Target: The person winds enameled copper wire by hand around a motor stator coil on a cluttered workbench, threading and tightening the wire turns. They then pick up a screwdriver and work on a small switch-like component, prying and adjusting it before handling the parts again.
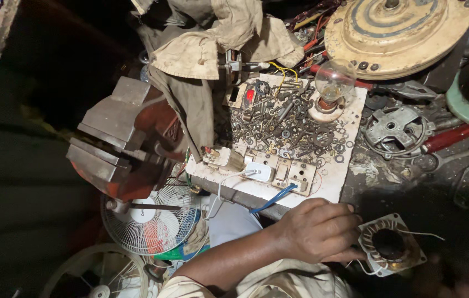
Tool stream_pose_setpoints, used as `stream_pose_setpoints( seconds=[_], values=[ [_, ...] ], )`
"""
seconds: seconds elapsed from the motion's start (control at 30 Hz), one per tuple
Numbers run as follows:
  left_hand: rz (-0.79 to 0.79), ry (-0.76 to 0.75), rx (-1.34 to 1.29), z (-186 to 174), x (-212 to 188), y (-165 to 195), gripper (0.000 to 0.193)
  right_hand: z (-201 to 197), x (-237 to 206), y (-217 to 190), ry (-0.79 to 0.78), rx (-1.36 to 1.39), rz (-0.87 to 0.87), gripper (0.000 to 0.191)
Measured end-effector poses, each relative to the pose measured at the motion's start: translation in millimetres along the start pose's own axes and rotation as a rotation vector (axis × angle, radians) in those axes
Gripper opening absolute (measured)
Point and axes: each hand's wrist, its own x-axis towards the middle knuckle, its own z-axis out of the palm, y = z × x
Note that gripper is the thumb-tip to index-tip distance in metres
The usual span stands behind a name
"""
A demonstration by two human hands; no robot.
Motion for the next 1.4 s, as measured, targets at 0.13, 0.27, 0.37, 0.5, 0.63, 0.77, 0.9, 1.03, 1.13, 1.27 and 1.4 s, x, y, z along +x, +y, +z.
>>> stream_pose_setpoints(
  seconds=[0.13,0.27,0.37,0.5,0.63,0.77,0.9,1.03,1.13,1.27,1.4],
  values=[
    [-0.018,-0.008,-0.017,0,1,2,0.036,-1,-1,-1,0.008,-0.002,-0.005,0.010],
    [-0.030,-0.019,-0.037,0,1,2,0.035,-6,1,-3,0.007,0.003,-0.015,0.010],
    [-0.040,-0.026,-0.047,2,-2,2,0.034,-10,3,-10,0.003,-0.002,-0.015,0.010],
    [-0.008,-0.068,-0.165,13,-1,2,0.032,-23,-2,-22,0.010,-0.021,-0.024,0.010],
    [0.052,-0.048,-0.056,22,1,9,0.035,-35,-5,-29,0.054,-0.036,-0.058,0.010],
    [-0.029,-0.074,-0.042,24,4,21,0.046,-40,3,-41,0.110,-0.020,-0.072,0.010],
    [-0.035,-0.051,0.014,22,5,31,0.046,-47,9,-51,0.153,0.031,-0.090,0.010],
    [-0.016,-0.034,0.064,24,5,39,0.051,-56,6,-51,0.192,0.055,-0.099,0.010],
    [-0.005,-0.018,0.079,25,5,45,0.053,-59,-1,-49,0.168,0.050,-0.097,0.011],
    [-0.004,-0.026,0.072,24,5,54,0.054,-76,-15,-48,0.266,0.104,-0.055,0.010],
    [-0.005,-0.025,0.112,23,4,59,0.052,-133,-39,-27,0.556,-0.136,0.102,0.017]
  ],
)
